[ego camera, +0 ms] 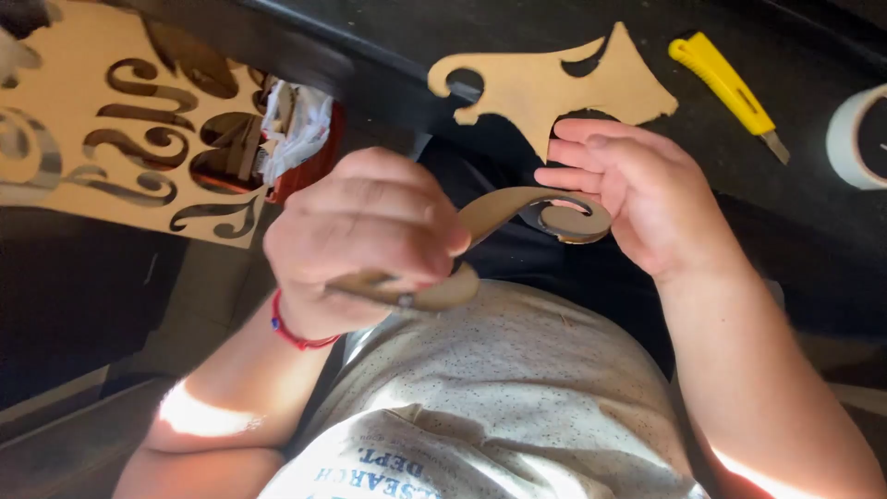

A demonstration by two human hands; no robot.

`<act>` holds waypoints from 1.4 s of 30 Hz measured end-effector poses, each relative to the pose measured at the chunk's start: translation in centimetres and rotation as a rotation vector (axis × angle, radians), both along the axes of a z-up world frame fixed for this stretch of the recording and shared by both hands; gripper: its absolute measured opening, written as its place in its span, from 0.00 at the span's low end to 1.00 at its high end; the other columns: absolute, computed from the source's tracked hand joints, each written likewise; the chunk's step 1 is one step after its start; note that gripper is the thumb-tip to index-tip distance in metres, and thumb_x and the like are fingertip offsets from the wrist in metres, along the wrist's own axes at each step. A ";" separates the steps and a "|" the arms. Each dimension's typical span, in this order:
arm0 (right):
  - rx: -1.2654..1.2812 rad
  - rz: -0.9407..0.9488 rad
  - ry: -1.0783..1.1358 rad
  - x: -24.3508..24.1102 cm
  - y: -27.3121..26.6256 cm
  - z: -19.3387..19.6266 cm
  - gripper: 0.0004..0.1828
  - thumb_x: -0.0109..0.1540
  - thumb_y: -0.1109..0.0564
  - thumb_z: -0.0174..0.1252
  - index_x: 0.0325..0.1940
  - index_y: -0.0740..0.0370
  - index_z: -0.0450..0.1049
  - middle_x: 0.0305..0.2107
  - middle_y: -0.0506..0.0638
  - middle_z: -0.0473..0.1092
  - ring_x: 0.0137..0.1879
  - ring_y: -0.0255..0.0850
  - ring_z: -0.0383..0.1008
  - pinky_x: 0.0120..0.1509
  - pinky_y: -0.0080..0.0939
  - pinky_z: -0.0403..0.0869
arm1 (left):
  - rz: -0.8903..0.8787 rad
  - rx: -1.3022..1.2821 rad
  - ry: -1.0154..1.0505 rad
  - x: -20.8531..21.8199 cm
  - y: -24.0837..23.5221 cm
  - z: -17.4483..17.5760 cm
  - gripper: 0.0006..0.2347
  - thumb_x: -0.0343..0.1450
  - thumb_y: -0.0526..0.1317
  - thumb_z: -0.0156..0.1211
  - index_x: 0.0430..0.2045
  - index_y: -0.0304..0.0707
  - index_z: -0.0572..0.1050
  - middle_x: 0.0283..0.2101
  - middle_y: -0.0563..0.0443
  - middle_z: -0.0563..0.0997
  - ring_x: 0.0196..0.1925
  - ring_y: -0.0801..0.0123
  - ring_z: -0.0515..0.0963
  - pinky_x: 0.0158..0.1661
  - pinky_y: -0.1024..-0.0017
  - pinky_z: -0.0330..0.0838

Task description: Sanding and cleaning the edges of laser-cut wooden decorative pieces using sandpaper and a utility knife at a workbench.

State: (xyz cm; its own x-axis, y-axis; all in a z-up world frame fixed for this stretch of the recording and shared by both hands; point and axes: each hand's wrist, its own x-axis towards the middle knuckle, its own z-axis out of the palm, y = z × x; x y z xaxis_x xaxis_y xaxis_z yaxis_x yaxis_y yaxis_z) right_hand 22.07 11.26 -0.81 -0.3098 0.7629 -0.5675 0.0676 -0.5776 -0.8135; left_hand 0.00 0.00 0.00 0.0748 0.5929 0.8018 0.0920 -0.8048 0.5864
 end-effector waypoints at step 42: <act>0.642 -0.006 0.414 8.2 -6.1 -2.0 0.15 0.62 0.54 0.63 0.43 0.54 0.62 0.41 0.61 0.69 0.42 0.41 0.73 0.44 0.34 0.74 | -0.223 -0.349 0.181 7.7 2.9 4.2 0.08 0.75 0.40 0.55 0.40 0.36 0.76 0.39 0.47 0.81 0.39 0.63 0.82 0.46 0.68 0.77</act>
